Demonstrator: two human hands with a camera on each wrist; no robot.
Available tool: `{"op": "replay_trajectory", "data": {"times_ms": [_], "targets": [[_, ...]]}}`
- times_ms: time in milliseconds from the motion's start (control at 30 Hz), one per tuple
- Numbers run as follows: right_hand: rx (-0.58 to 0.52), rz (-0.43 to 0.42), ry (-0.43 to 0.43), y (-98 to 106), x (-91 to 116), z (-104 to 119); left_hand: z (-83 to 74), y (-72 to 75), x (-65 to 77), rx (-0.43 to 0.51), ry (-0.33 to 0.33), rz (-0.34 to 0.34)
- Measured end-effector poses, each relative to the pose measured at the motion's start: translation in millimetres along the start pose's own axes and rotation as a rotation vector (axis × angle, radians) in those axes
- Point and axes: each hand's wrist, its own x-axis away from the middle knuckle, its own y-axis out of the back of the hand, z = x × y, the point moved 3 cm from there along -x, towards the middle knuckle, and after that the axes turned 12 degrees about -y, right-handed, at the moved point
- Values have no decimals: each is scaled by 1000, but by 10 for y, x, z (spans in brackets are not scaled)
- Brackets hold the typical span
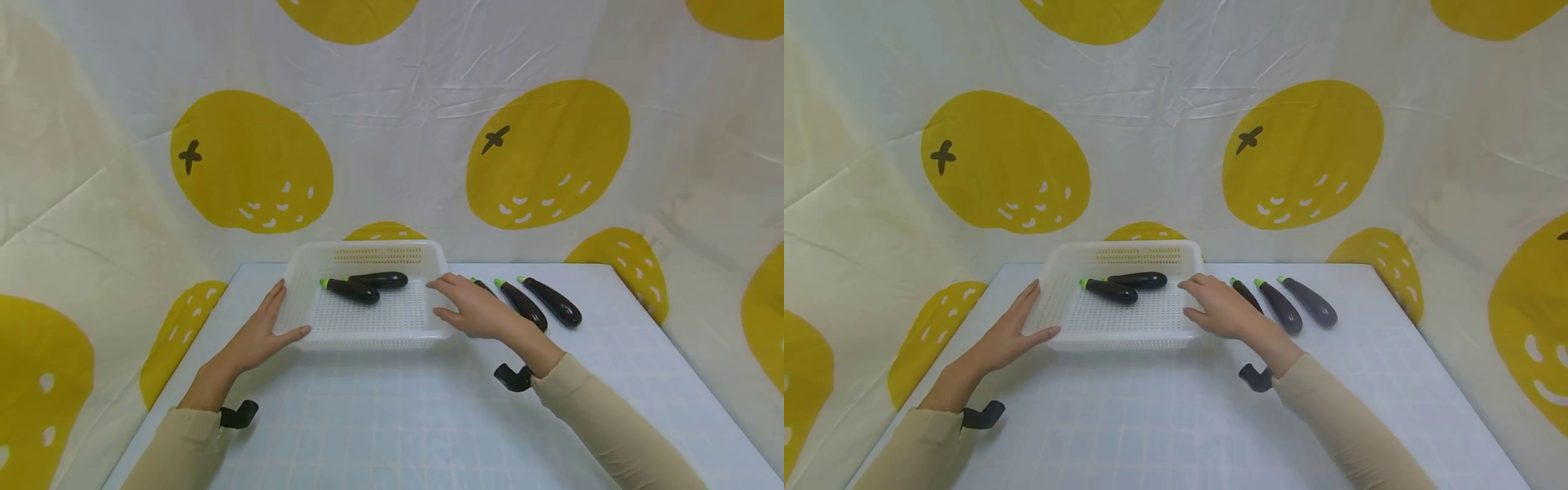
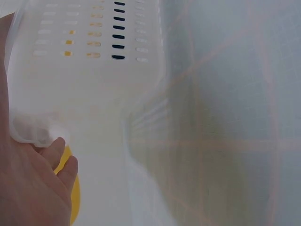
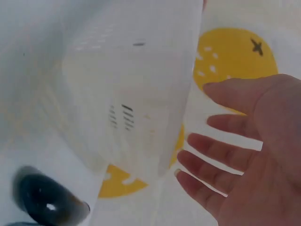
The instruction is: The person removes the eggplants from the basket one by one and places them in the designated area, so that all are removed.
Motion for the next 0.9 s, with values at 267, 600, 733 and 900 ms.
{"op": "replay_trajectory", "data": {"times_ms": [267, 600, 733, 900], "targets": [[83, 78, 125, -306, -330, 378, 5, -13, -16, -4, 13, 4], [79, 139, 132, -583, -684, 703, 9, -6, -13, -9, 12, 3], [97, 170, 81, -670, -807, 793, 2, 1, -13, -9, 11, 2], [116, 183, 35, -801, -946, 880, 2, -1, -11, 1, 13, 2]]}}
